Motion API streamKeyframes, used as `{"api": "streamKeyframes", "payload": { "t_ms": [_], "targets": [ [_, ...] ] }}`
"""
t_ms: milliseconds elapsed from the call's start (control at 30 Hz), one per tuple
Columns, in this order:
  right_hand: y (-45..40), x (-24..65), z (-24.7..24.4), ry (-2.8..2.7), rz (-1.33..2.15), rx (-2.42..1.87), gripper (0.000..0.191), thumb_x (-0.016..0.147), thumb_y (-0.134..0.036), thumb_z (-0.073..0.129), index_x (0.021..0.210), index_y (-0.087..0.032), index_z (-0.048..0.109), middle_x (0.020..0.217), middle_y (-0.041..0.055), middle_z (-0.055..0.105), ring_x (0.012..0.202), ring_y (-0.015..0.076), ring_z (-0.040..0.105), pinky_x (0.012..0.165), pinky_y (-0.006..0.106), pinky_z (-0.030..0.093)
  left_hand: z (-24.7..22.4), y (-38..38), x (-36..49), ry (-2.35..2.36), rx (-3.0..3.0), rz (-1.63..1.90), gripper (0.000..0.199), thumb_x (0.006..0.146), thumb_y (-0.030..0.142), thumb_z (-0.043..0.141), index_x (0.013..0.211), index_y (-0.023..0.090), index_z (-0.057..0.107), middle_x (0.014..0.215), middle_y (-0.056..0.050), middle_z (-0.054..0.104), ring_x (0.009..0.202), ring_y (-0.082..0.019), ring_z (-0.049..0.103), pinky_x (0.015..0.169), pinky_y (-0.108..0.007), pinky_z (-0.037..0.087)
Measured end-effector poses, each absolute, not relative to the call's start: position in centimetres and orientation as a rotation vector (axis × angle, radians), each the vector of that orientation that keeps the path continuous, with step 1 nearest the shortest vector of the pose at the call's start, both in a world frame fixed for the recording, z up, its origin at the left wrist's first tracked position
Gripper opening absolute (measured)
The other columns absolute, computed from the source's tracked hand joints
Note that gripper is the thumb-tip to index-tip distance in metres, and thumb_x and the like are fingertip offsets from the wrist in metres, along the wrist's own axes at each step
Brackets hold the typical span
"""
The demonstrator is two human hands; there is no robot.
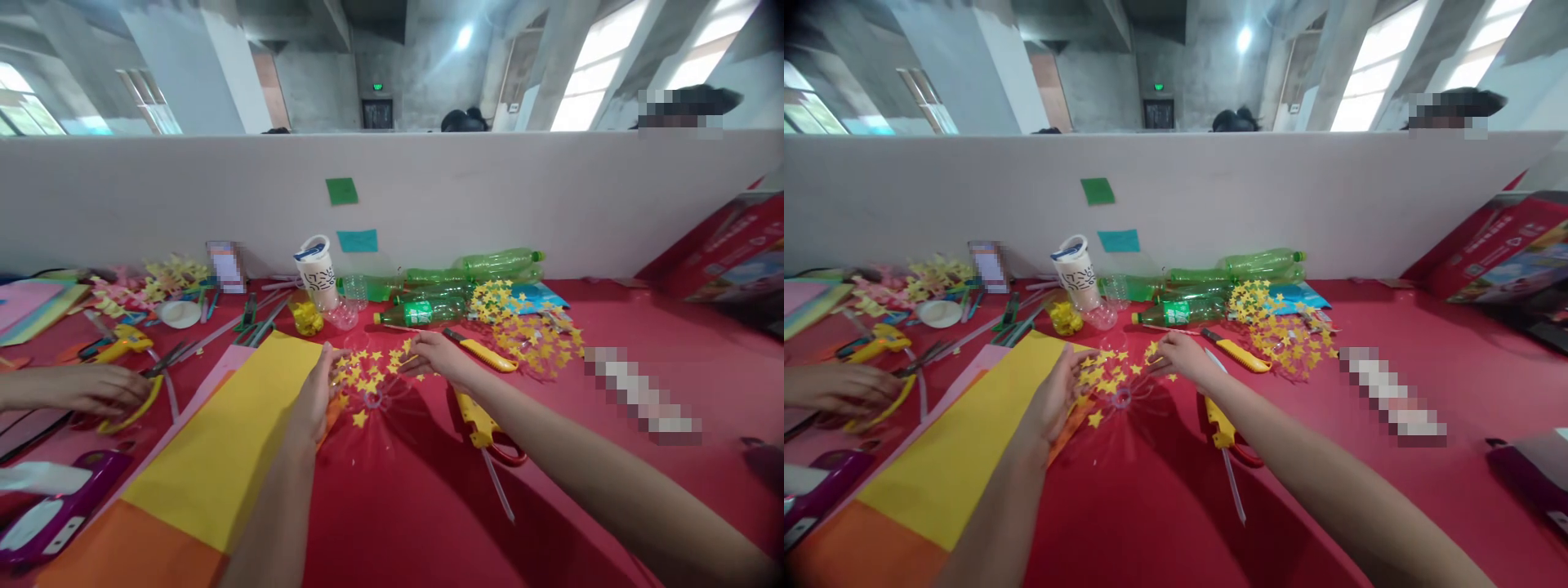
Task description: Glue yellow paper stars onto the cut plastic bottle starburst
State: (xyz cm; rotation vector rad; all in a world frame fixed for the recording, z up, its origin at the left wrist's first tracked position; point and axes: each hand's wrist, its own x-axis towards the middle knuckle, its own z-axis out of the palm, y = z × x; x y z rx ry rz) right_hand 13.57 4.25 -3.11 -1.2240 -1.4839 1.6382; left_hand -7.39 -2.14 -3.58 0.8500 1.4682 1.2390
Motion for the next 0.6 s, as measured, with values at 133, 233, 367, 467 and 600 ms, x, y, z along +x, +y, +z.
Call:
{"api": "streamKeyframes", "payload": {
  "t_ms": [133, 233, 367, 467, 600],
  "targets": [
    [4.9, 13.8, -2.8, -1.387, 1.648, -1.266, 0.008, 0.092, -0.018, 0.050, 0.085, -0.014, 0.054, 0.076, 0.0007, 0.063, 0.064, 0.0114, 0.065, 0.063, 0.028, 0.056, -3.6, -2.7, -7.1, 1.453, 0.900, 1.224, 0.057, 0.081, 0.065, 0.039, 0.106, 0.020, 0.062, 0.126, -0.012, 0.057, 0.118, -0.024, 0.052, 0.091, -0.032, 0.046],
    [5.0, 14.0, -2.5, -1.369, 1.640, -1.303, 0.020, 0.092, -0.028, 0.054, 0.104, -0.013, 0.058, 0.092, 0.0031, 0.064, 0.073, 0.0128, 0.064, 0.063, 0.029, 0.055, -3.6, -2.9, -7.0, 1.460, 0.958, 1.220, 0.055, 0.082, 0.064, 0.040, 0.106, 0.020, 0.063, 0.127, -0.011, 0.057, 0.121, -0.025, 0.050, 0.094, -0.036, 0.044],
    [5.0, 14.3, -2.2, -1.405, 1.586, -1.339, 0.021, 0.092, -0.029, 0.055, 0.106, -0.013, 0.058, 0.094, 0.0034, 0.063, 0.072, 0.0122, 0.062, 0.061, 0.028, 0.054, -3.3, -3.2, -7.1, 1.500, 1.080, 1.231, 0.049, 0.082, 0.061, 0.043, 0.101, 0.022, 0.065, 0.124, -0.010, 0.060, 0.120, -0.027, 0.050, 0.095, -0.040, 0.042],
    [4.8, 14.6, -1.4, -1.430, 1.471, -1.348, 0.011, 0.090, -0.023, 0.055, 0.092, -0.013, 0.058, 0.077, -0.0012, 0.060, 0.060, 0.0095, 0.060, 0.050, 0.021, 0.049, -2.7, -3.3, -7.2, 1.554, 1.199, 1.274, 0.043, 0.082, 0.057, 0.046, 0.096, 0.022, 0.067, 0.117, -0.010, 0.063, 0.115, -0.026, 0.053, 0.096, -0.041, 0.040],
    [3.3, 15.2, 0.8, -1.485, 1.332, -1.297, 0.010, 0.081, -0.014, 0.054, 0.072, -0.017, 0.054, 0.063, -0.0038, 0.053, 0.053, 0.0084, 0.056, 0.044, 0.017, 0.044, -1.3, -3.8, -6.9, 1.704, 1.326, 1.462, 0.030, 0.078, 0.048, 0.057, 0.091, 0.022, 0.064, 0.114, -0.008, 0.059, 0.117, -0.025, 0.048, 0.102, -0.039, 0.033]
  ]
}}
